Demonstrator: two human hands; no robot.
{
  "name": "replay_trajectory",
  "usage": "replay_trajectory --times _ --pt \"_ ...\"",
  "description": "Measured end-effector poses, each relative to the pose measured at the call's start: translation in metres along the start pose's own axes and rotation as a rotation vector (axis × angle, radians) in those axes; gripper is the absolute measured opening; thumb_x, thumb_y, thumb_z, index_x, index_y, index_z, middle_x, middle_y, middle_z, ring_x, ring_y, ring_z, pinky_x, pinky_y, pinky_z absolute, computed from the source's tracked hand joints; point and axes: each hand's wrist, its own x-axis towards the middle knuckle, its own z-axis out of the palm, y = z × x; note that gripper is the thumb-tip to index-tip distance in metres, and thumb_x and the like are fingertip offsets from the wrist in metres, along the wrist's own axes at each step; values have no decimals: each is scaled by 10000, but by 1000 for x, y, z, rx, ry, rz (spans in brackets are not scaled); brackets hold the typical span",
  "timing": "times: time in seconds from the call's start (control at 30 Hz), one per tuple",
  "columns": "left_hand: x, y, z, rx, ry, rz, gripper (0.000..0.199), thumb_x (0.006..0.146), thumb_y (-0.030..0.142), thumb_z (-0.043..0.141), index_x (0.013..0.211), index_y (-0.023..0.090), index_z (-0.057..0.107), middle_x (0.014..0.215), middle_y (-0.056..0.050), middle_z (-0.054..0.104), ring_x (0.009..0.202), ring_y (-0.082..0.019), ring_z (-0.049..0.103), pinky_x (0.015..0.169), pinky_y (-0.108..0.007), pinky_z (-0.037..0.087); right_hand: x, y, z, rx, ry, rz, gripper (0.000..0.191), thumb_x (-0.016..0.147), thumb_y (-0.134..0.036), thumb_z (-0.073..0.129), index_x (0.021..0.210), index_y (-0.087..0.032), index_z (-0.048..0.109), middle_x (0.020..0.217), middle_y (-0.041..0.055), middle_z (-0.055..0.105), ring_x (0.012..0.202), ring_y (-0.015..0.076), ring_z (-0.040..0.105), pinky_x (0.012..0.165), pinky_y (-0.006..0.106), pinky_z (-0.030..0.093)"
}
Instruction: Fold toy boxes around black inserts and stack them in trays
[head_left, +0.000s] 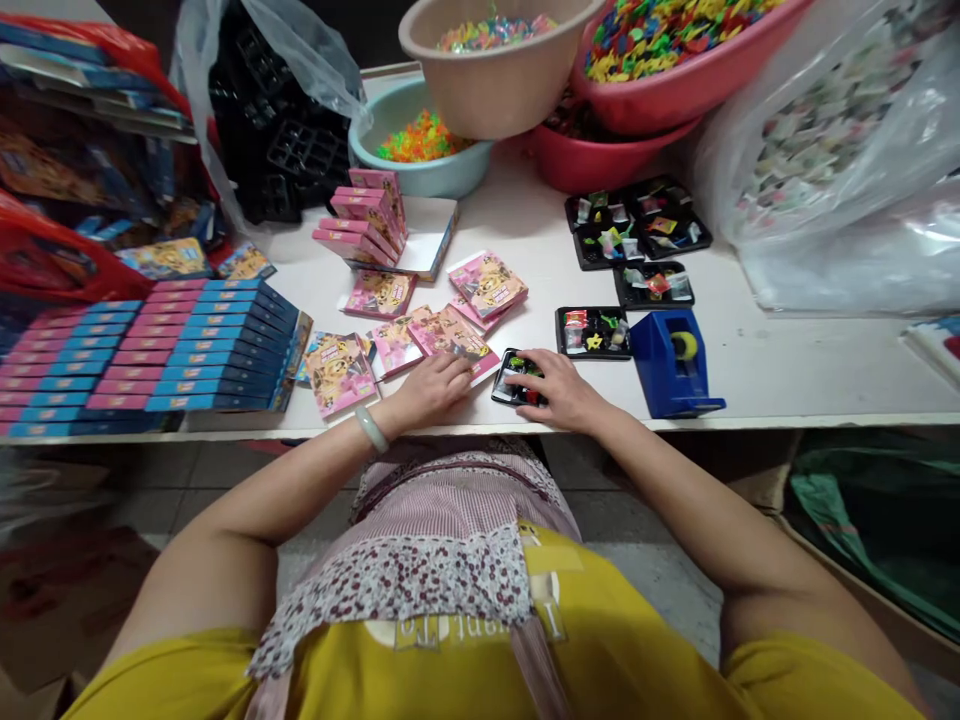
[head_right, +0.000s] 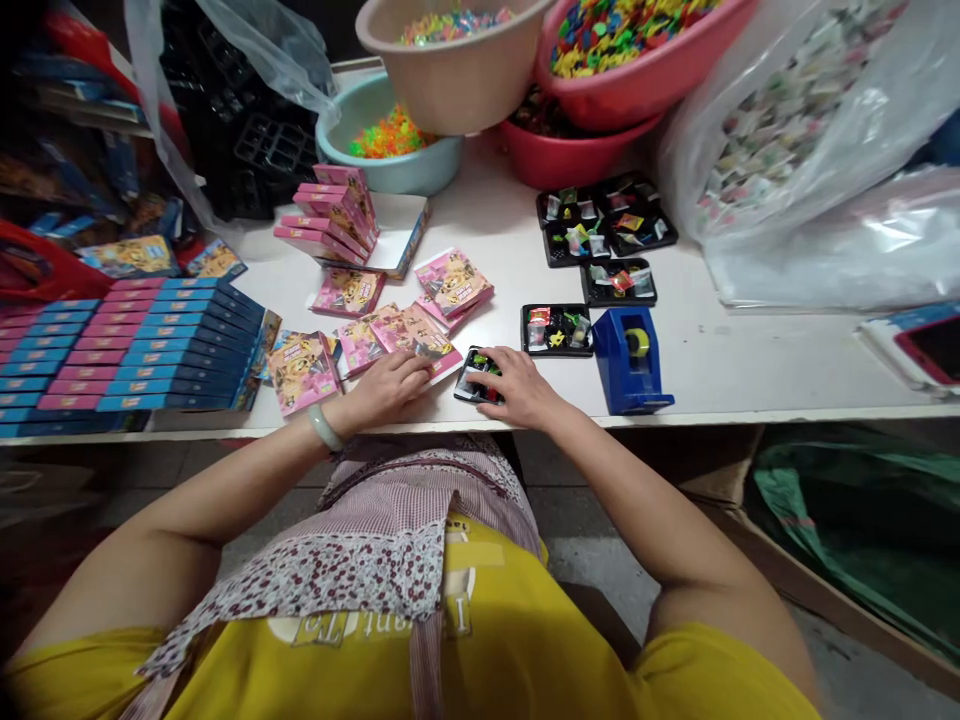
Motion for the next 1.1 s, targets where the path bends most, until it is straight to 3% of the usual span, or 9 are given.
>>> replay_trajectory --times 0.13,0.23,0.3,0.4,0.5,0.57,0.73,0.87,1.1 --pt "7 -3 7 93 13 -123 204 952 226 473 1057 117 610 1184 -194 627 1089 -300 574 951 -473 490 0 1 2 0 21 -6 446 785 -338 716 1222 -277 647 1435 116 460 1321 334 415 1072 561 373" --pt "15 -7 -4 91 -9 -140 244 955 124 371 962 128 615 1041 -163 663 949 -257 610 851 -431 522 0 2 3 16 40 -10 438 788 -339 709 1220 -292 648 1426 105 465 1319 326 423 1064 560 385" --pt "17 -3 -18 56 70 -111 236 957 138 369 905 152 599 1012 -137 667 916 -232 614 831 -412 531 -1 3 1 35 58 -7 438 788 -329 707 1220 -294 650 1420 104 467 1309 319 437 1057 551 397" --pt "14 18 -36 -7 204 -29 201 955 169 390 873 177 574 1032 -114 665 932 -206 614 852 -389 533 -5 5 -5 48 79 12 453 791 -321 706 1239 -291 647 1408 112 473 1290 317 459 1048 538 410" --pt "6 44 -37 -73 125 64 201 948 185 385 858 178 565 987 -105 663 856 -186 609 762 -338 534 -8 7 -11 36 76 31 457 802 -340 700 1254 -302 645 1393 115 494 1274 328 473 1035 549 414" --pt "2 52 -29 -106 52 42 194 930 170 383 846 167 558 939 -109 654 801 -180 596 698 -318 522 -10 7 -12 21 58 30 449 804 -349 697 1248 -304 651 1388 115 505 1270 333 476 1030 554 413" --pt "5 31 -9 -287 131 -191 112 849 113 424 825 172 516 873 -98 625 789 -183 574 692 -315 499 -10 4 -15 29 49 7 428 798 -329 697 1223 -292 661 1355 113 525 1271 322 476 1037 542 411" --pt "18 7 -5 -573 207 -251 114 815 129 450 724 197 446 948 -76 654 842 -163 586 757 -313 486 -6 -1 -20 105 57 -65 431 814 -352 686 1239 -294 649 1354 110 522 1276 304 478 1053 524 407" --pt "37 -3 0 -889 154 -348 132 784 220 523 666 184 476 986 -63 689 840 -156 589 791 -304 473 8 -2 -17 182 52 -117 440 807 -347 688 1243 -320 641 1362 87 518 1285 287 470 1066 526 398"
